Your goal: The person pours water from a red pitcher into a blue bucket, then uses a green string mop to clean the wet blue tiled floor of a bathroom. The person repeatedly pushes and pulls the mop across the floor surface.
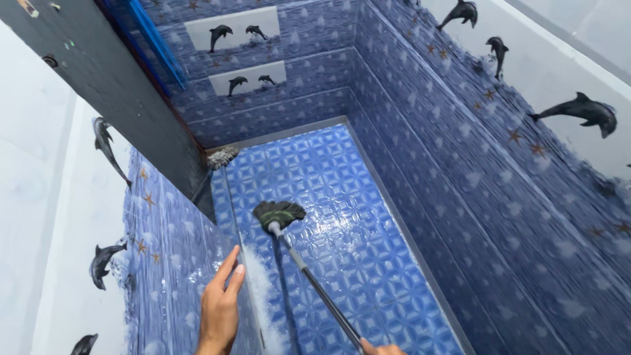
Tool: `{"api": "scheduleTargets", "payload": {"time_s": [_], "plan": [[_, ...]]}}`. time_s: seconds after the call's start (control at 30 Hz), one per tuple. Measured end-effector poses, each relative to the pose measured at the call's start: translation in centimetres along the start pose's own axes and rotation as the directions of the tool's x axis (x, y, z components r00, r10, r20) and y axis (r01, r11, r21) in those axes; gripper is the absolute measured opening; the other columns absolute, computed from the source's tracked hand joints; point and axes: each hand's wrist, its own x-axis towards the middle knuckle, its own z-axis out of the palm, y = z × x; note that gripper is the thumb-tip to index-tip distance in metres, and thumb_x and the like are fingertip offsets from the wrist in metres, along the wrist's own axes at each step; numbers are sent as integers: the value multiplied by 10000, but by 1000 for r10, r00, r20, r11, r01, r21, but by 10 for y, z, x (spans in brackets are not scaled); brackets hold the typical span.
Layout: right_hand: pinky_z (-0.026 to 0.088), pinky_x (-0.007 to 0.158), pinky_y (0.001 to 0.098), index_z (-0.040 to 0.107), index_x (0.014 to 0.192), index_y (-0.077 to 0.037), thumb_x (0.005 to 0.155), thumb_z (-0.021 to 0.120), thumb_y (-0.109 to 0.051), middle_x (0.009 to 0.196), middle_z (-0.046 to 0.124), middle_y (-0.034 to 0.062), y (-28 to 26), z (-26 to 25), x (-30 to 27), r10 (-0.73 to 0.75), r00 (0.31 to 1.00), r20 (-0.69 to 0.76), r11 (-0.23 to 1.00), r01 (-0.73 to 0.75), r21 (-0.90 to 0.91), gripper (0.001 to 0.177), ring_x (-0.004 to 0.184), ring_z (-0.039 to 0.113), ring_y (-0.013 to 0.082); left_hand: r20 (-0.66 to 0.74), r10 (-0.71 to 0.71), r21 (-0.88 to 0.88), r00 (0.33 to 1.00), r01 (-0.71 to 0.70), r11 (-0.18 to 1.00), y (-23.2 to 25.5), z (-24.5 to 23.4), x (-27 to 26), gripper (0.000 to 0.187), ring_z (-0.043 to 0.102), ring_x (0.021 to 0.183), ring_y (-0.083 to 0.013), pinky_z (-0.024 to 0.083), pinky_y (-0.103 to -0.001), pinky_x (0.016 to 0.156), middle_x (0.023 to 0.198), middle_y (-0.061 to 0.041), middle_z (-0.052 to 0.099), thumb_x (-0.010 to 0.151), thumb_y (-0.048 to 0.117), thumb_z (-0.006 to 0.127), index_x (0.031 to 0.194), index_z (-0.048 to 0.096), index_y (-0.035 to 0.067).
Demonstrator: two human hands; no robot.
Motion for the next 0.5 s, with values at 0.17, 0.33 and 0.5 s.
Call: {"api": "scheduleTargets", "payload": {"time_s": [0.17, 0.33, 0.5], "plan": [[547, 710, 585, 705, 1151, -29, 627, 785, -84, 816, 639, 243, 45, -27, -43, 201, 975, 90, 974, -189, -128, 533, 797, 670, 495, 16, 43, 9, 999, -43, 999, 16, 4, -10, 551, 569, 1375, -263, 375, -335, 1123, 1455, -148, 626, 950, 320, 552, 1444, 575, 77], [552, 746, 571, 706, 1158, -59, 645, 809, -107, 851, 648, 234, 39, -32, -64, 235, 964, 123, 964, -215, -156, 526, 845, 678, 479, 18, 42, -43, 999, -41, 998, 24, 5, -21, 552, 574, 1377, -262, 382, -331, 1125, 1451, -159, 629, 957, 321, 554, 1447, 566, 67], [558, 783, 558, 707, 1166, -88, 663, 833, -130, 886, 656, 224, -35, -46, -56, 108, 987, 121, 989, -94, -112, 520, 894, 686, 464, 12, -33, -45, 999, 34, 998, 28, 3, -27, 559, 545, 1394, -244, 363, -331, 1132, 1471, -134, 612, 948, 319, 553, 1455, 561, 84]]}}
